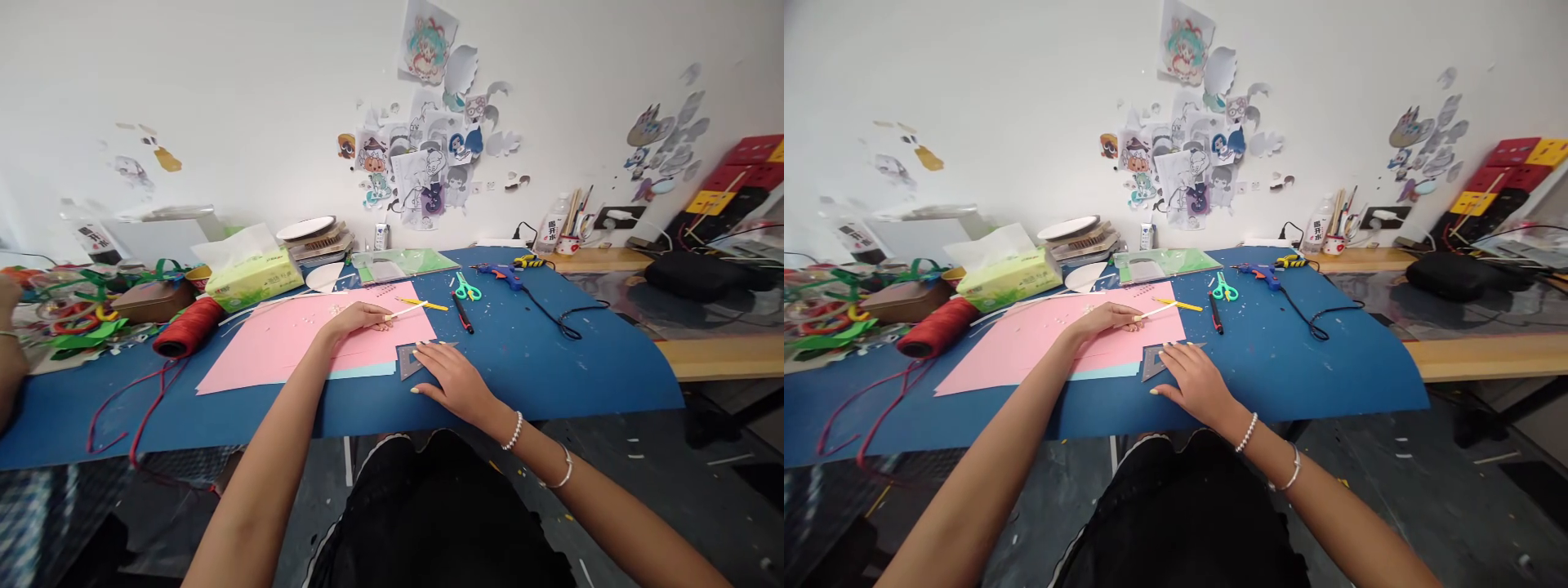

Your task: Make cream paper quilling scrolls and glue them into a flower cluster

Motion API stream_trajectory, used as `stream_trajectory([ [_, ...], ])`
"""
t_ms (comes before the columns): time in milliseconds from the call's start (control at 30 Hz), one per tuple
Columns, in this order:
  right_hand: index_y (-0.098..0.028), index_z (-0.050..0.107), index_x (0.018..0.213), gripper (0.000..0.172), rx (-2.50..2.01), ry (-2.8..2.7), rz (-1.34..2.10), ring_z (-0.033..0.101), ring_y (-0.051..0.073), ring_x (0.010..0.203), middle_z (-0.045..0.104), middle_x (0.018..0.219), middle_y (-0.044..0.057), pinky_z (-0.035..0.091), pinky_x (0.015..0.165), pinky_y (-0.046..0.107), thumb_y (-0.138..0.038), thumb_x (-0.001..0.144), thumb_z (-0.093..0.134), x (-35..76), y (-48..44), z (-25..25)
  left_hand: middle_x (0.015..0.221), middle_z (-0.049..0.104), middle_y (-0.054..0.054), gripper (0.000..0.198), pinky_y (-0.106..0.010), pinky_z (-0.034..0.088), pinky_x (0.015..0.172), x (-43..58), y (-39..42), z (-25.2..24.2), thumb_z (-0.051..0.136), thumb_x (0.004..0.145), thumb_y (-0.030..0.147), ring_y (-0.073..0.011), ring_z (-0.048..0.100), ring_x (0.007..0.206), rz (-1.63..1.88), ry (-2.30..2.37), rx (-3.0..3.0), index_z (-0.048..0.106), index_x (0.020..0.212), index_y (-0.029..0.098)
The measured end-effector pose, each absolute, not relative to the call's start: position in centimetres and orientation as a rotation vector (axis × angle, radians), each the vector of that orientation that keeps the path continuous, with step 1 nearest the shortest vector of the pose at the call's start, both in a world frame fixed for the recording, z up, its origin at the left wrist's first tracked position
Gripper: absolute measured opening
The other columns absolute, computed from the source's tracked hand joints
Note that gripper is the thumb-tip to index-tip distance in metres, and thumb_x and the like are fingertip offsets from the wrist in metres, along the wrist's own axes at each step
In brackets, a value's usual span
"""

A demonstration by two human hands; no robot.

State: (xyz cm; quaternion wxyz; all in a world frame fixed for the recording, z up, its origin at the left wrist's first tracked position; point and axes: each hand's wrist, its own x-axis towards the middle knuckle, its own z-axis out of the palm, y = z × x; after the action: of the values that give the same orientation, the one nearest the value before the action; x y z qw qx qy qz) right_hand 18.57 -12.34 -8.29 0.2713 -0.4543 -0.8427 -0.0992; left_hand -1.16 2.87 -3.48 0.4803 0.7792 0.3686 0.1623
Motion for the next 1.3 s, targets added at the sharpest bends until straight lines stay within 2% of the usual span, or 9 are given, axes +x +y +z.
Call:
stream_trajectory([
  [300, -0.015, 0.058, 0.105, 0.031, -1.192, -2.269, -0.393, 0.05, 0.021, 0.106, 0.057, 0.113, 0.008, 0.038, 0.093, 0.04, -0.032, 0.083, 0.043, 18.5, -13.4, -8.1, 0.103, 0.055, -0.007, 0.025, -0.038, 0.046, 0.075, -1.1, 2.7, -3.8, 0.048, 0.082, 0.027, -0.0178, 0.055, 0.088, 0.452, 0.9, 1.928, 0.052, 0.102, 0.012],
  [600, -0.012, 0.061, 0.097, 0.025, -1.021, -2.368, -0.511, 0.057, 0.021, 0.096, 0.063, 0.103, 0.009, 0.048, 0.083, 0.035, -0.022, 0.084, 0.042, 19.5, -12.5, -7.0, 0.094, 0.057, -0.005, 0.021, -0.034, 0.047, 0.071, -1.2, 3.1, -3.3, 0.049, 0.082, 0.026, -0.0155, 0.056, 0.081, 0.318, 0.922, 2.002, 0.054, 0.095, 0.012],
  [800, -0.012, 0.06, 0.099, 0.027, -0.936, -2.394, -0.523, 0.057, 0.017, 0.096, 0.063, 0.102, 0.008, 0.048, 0.083, 0.031, -0.009, 0.082, 0.04, 20.6, -11.6, -7.1, 0.087, 0.059, -0.004, 0.021, -0.035, 0.046, 0.071, -1.3, 2.9, -3.3, 0.05, 0.081, 0.028, -0.0148, 0.057, 0.078, 0.336, 0.918, 2.036, 0.056, 0.092, 0.011],
  [900, -0.013, 0.06, 0.1, 0.028, -0.918, -2.387, -0.514, 0.057, 0.015, 0.098, 0.063, 0.102, 0.006, 0.046, 0.088, 0.03, -0.009, 0.082, 0.04, 21.2, -11.0, -6.9, 0.081, 0.061, -0.003, 0.023, -0.033, 0.046, 0.071, -1.3, 2.6, -3.1, 0.052, 0.079, 0.03, -0.0145, 0.058, 0.074, 0.364, 0.93, 2.042, 0.058, 0.09, 0.011],
  [1033, -0.016, 0.062, 0.097, 0.026, -0.953, -2.358, -0.451, 0.058, 0.014, 0.094, 0.065, 0.099, 0.004, 0.045, 0.089, 0.031, -0.013, 0.083, 0.04, 21.5, -9.4, -5.7, 0.075, 0.064, -0.003, 0.025, -0.025, 0.045, 0.066, -1.1, 2.6, -2.3, 0.051, 0.075, 0.032, -0.014, 0.058, 0.069, 0.303, 0.928, 2.053, 0.064, 0.085, 0.014],
  [1167, -0.017, 0.062, 0.096, 0.027, -0.975, -2.358, -0.385, 0.06, 0.015, 0.091, 0.066, 0.097, 0.005, 0.048, 0.082, 0.031, -0.015, 0.084, 0.038, 20.9, -6.9, -4.5, 0.067, 0.065, -0.003, 0.021, -0.022, 0.043, 0.056, -0.9, 3.7, -0.9, 0.054, 0.068, 0.03, -0.0141, 0.058, 0.061, 0.118, 0.925, 2.082, 0.066, 0.075, 0.014],
  [1300, -0.019, 0.063, 0.094, 0.023, -0.963, -2.463, -0.305, 0.06, 0.016, 0.088, 0.065, 0.097, 0.004, 0.048, 0.077, 0.03, -0.018, 0.083, 0.043, 20.0, -4.9, -4.5, 0.055, 0.059, 0.002, 0.01, -0.019, 0.035, 0.049, -0.5, 5.3, 0.0, 0.059, 0.059, 0.025, -0.0115, 0.051, 0.054, -0.018, 0.955, 2.168, 0.064, 0.059, 0.017],
])
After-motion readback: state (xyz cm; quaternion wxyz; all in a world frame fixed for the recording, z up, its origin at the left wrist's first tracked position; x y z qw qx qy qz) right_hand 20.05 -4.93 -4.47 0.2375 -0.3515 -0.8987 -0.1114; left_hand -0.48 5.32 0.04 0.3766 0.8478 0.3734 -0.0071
